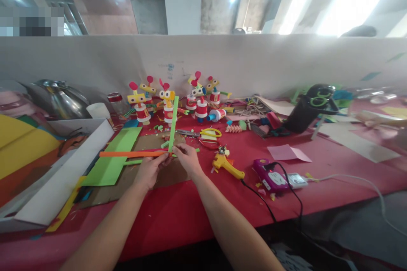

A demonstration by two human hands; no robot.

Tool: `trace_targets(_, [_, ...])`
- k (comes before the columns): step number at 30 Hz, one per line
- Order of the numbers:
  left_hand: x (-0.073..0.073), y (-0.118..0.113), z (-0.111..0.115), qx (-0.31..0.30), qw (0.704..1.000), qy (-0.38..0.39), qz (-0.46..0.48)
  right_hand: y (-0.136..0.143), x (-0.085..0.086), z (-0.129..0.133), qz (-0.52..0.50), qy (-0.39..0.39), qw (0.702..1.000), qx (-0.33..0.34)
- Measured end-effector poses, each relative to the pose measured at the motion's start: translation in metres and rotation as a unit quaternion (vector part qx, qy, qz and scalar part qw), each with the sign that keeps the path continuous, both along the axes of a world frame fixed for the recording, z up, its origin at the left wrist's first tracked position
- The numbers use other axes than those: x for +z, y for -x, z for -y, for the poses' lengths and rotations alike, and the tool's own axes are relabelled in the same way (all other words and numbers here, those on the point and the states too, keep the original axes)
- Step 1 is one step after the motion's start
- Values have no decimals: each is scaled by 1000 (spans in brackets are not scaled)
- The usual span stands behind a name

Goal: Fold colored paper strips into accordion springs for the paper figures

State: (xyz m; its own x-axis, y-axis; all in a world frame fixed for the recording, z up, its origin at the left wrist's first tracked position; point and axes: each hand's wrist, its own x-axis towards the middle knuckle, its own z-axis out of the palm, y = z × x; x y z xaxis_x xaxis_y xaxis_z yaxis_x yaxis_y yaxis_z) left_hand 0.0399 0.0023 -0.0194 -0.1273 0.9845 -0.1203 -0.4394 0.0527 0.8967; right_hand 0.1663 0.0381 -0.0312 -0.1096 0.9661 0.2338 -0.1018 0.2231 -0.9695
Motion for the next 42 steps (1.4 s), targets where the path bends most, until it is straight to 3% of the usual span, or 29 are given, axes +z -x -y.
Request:
trace_targets(15, [-3, 0, 0, 4, 1000, -19, -20, 0, -5, -2, 24, -10, 999, 28])
trace_targets(24, [-1, 0, -1, 8, 1000, 13, 6, 0, -8, -5, -4, -9, 999, 53])
trace_targets(35, [0, 3, -1, 5, 999, 31, 37, -4, -2, -3, -60, 61, 991, 101])
trace_targets(42, [4, 2, -1, 10, 998, 44, 34, -10, 6, -5, 1, -9, 992, 127])
